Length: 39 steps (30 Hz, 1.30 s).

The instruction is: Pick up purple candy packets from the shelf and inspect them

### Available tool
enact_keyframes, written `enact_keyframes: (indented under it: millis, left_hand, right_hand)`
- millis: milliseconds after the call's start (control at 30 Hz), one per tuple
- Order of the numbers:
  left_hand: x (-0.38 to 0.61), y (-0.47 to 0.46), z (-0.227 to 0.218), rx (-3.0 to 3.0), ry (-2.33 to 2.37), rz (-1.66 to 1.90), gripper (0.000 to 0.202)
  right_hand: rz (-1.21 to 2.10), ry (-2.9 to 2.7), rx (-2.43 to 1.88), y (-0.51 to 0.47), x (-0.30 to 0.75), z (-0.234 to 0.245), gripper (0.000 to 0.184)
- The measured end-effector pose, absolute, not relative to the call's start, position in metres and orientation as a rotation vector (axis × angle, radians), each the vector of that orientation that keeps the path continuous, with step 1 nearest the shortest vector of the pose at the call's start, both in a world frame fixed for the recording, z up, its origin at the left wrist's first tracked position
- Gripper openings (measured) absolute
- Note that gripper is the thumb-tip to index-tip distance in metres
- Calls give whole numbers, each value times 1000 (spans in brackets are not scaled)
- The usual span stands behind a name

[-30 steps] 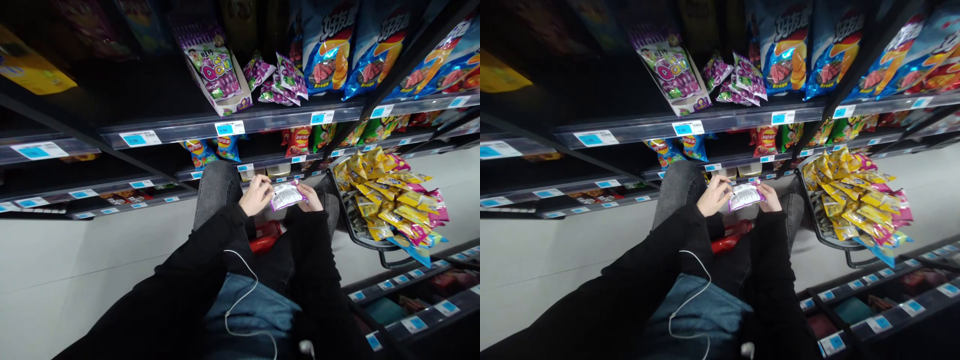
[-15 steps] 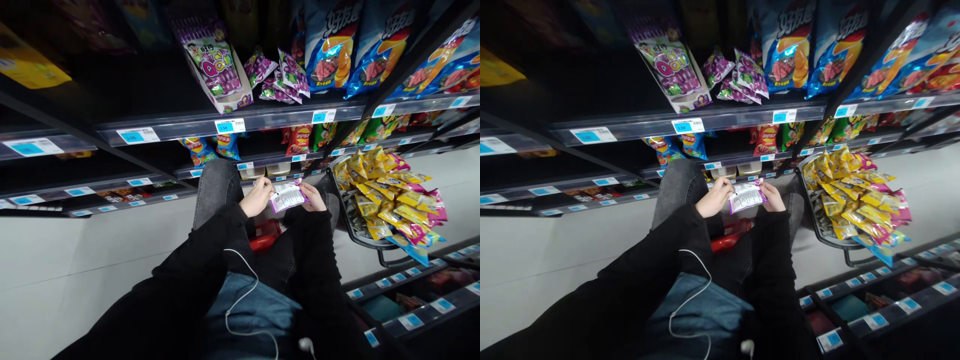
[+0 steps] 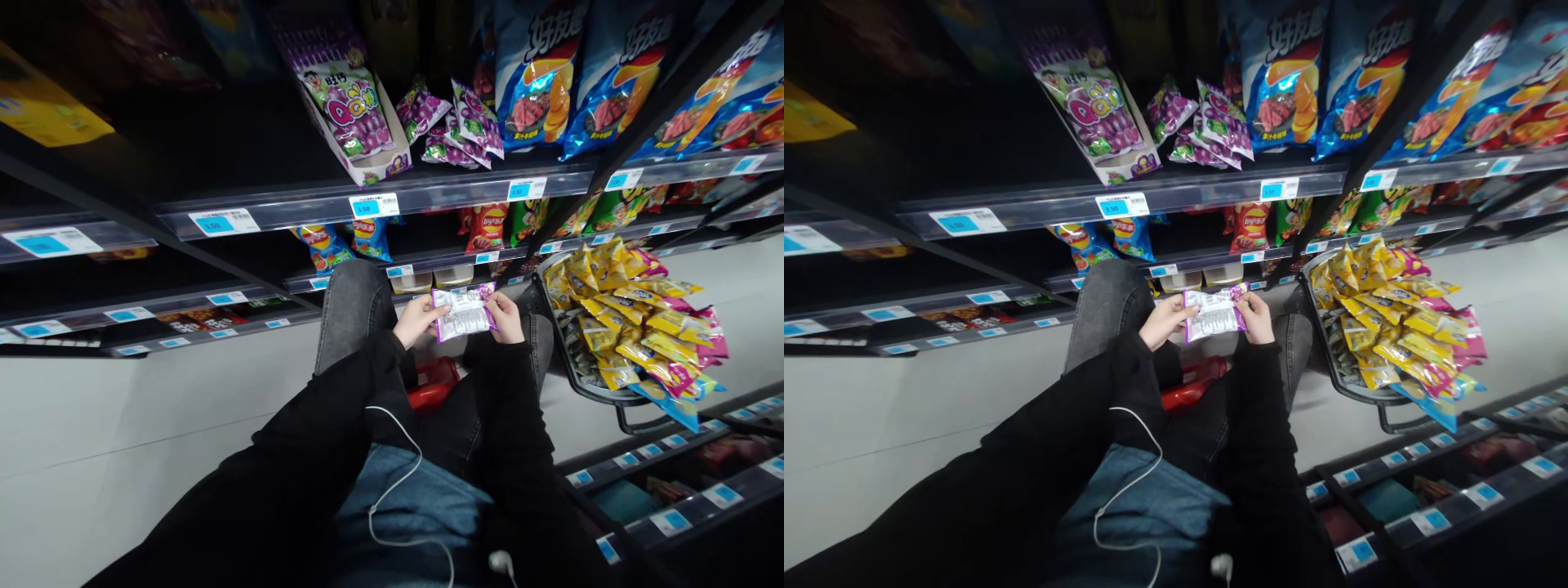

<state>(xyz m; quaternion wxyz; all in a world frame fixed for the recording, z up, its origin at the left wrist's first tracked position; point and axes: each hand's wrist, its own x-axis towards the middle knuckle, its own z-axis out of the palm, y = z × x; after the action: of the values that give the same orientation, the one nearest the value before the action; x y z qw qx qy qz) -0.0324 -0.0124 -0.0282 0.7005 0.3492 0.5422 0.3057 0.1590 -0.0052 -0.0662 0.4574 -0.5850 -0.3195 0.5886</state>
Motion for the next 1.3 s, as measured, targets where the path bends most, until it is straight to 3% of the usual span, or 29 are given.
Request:
enact_keyframes:
  millis: [367,600,867,1033,1300]
  left_hand:
    - [-35,-10,-38,969,1166,649,44]
    - [-45,-2,-47,846,1023,688,61]
    - [-47,-3,-42,676,901,347,66]
    - [-51,4,-43,776,948,455,60]
    - [-63,14,-50,1071,1027,469,50]
  right_hand:
    - [1415,-894,-1425,-8,163,-51,50]
    - [1311,-803,-1431,-7,165,-56,54]
    - [1556,-622,-1402,-7,166,-50,82]
    - [1744,-651,-1468,-10,177,-62,64]
    - [1540,-765,-1380,-9,172,-74,56]
